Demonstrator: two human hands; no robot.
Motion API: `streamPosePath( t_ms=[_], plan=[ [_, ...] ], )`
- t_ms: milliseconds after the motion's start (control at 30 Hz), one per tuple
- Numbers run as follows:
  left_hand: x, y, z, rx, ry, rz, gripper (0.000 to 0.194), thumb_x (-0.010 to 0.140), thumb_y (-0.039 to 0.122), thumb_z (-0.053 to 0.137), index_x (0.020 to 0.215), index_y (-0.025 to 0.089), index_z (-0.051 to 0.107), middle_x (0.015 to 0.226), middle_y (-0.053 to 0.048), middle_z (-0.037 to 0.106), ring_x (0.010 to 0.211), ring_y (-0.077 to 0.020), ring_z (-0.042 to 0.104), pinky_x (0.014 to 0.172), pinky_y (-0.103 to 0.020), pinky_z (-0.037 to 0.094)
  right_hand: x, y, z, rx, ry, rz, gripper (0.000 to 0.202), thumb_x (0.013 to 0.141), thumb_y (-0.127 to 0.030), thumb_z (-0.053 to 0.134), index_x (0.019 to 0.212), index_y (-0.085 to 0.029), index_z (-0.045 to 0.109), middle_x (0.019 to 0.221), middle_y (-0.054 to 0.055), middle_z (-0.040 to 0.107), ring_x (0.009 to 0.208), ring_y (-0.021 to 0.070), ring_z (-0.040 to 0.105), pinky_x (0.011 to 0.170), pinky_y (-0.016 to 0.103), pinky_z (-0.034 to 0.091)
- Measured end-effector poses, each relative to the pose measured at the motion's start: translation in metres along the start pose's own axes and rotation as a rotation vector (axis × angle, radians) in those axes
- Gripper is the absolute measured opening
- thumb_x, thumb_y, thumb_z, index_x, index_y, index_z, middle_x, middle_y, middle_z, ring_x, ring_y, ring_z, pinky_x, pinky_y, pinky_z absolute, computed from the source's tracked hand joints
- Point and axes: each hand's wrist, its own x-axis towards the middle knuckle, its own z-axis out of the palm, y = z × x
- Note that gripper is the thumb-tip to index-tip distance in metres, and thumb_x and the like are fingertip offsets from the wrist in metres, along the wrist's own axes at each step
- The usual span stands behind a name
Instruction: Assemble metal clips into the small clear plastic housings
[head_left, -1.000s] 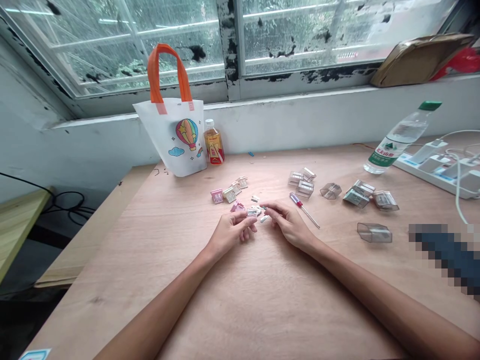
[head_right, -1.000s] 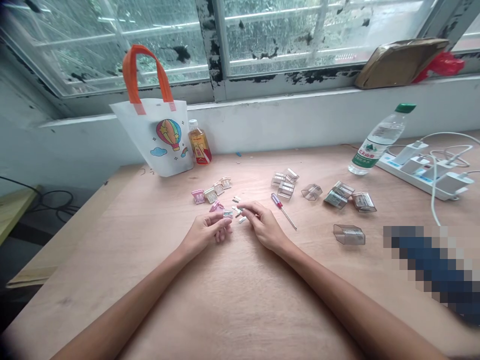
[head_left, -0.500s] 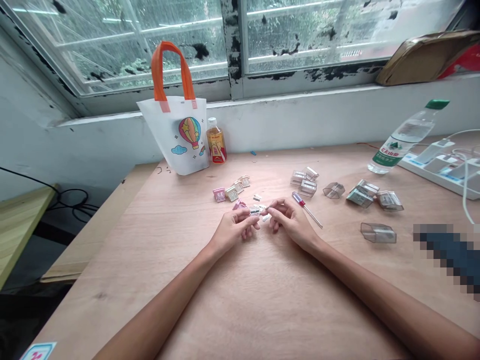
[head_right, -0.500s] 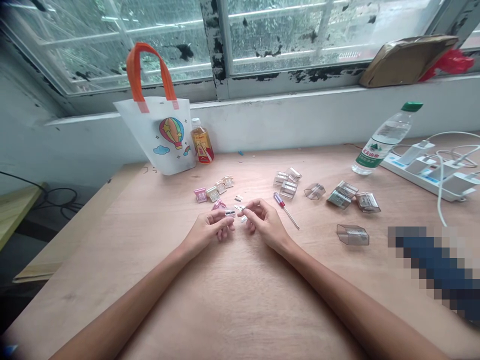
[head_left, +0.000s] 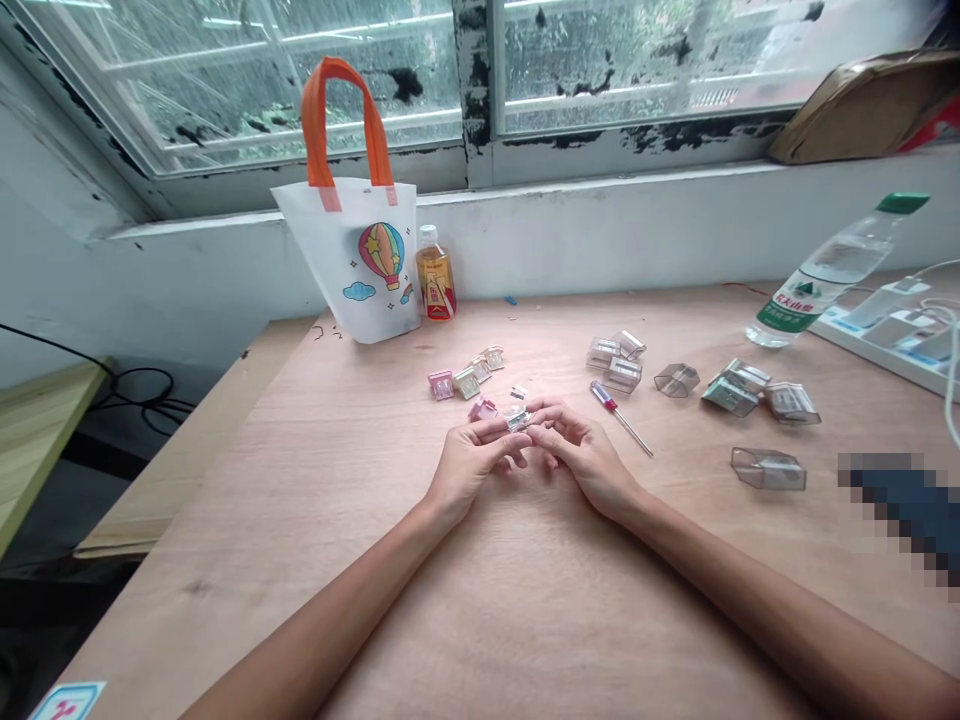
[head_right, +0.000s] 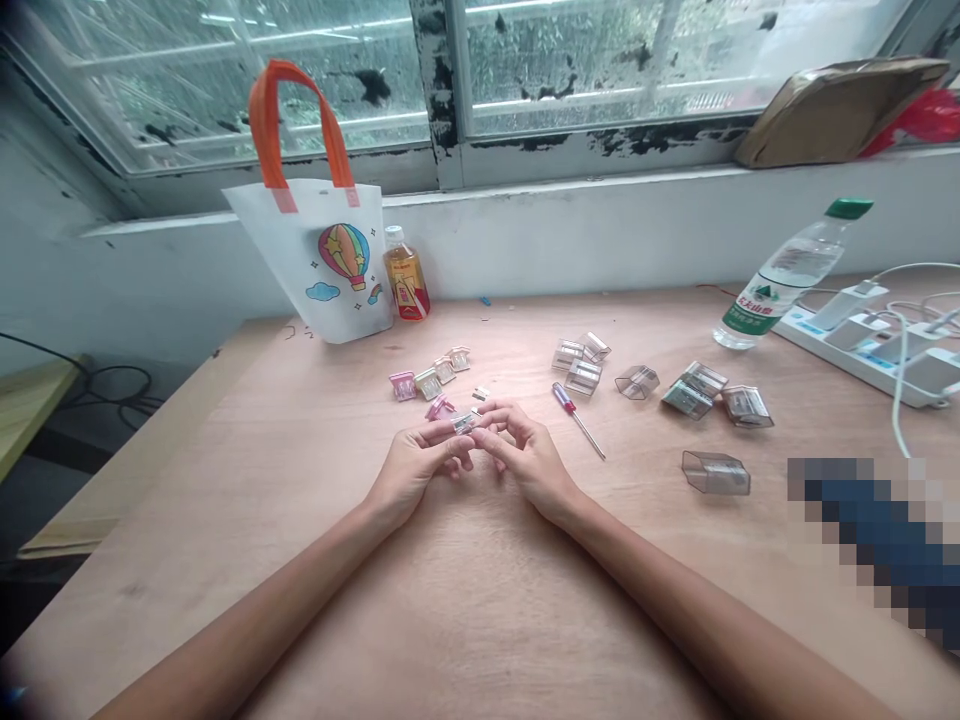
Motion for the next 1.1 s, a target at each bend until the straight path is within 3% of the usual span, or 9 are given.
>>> streamPosePath(
  t_ms=[500, 633, 833, 1100],
  plan=[
    [0.0005, -0.0003, -0.0017, 0.079, -0.04, 0.042, 0.038, 0.08, 0.046, 0.08, 0.103, 0.016, 0.08, 0.09, -0.008, 0.076, 0.08, -0.019, 0.069, 0.057, -0.021, 0.048, -0.0027, -0.0025, -0.0016, -0.156, 0.024, -0.136, 0.017, 0.09, -0.041, 0.071, 0.092, -0.024, 0.073, 0.121, 0.008, 0.054, 0.091, 0.0173, 0.059, 0.05, 0.021, 0.049],
    [0.0013, -0.002, -0.0036, 0.076, -0.072, 0.045, 0.04, 0.082, 0.047, 0.078, 0.108, 0.017, 0.078, 0.095, -0.009, 0.077, 0.084, -0.0204, 0.072, 0.058, -0.021, 0.049, -0.0026, -0.0045, -0.0036, -0.129, -0.005, -0.109, 0.017, 0.089, -0.041, 0.072, 0.095, -0.026, 0.075, 0.123, 0.007, 0.052, 0.083, 0.0142, 0.057, 0.048, 0.021, 0.049],
    [0.0006, 0.0006, -0.0009, 0.117, -0.084, 0.063, 0.042, 0.084, 0.05, 0.076, 0.108, 0.016, 0.078, 0.1, -0.01, 0.077, 0.083, -0.0209, 0.073, 0.057, -0.021, 0.047, -0.0031, -0.003, -0.0011, -0.159, 0.049, -0.143, 0.018, 0.088, -0.04, 0.073, 0.089, -0.023, 0.068, 0.12, 0.007, 0.054, 0.092, 0.0173, 0.058, 0.05, 0.019, 0.048],
    [-0.0001, 0.0002, 0.0013, 0.137, -0.064, 0.08, 0.04, 0.086, 0.049, 0.074, 0.106, 0.014, 0.077, 0.097, -0.01, 0.077, 0.079, -0.0201, 0.073, 0.055, -0.021, 0.047, -0.004, -0.0009, 0.0006, -0.147, 0.033, -0.128, 0.021, 0.091, -0.038, 0.071, 0.086, -0.021, 0.062, 0.115, 0.006, 0.055, 0.086, 0.015, 0.059, 0.047, 0.018, 0.045]
  ],
)
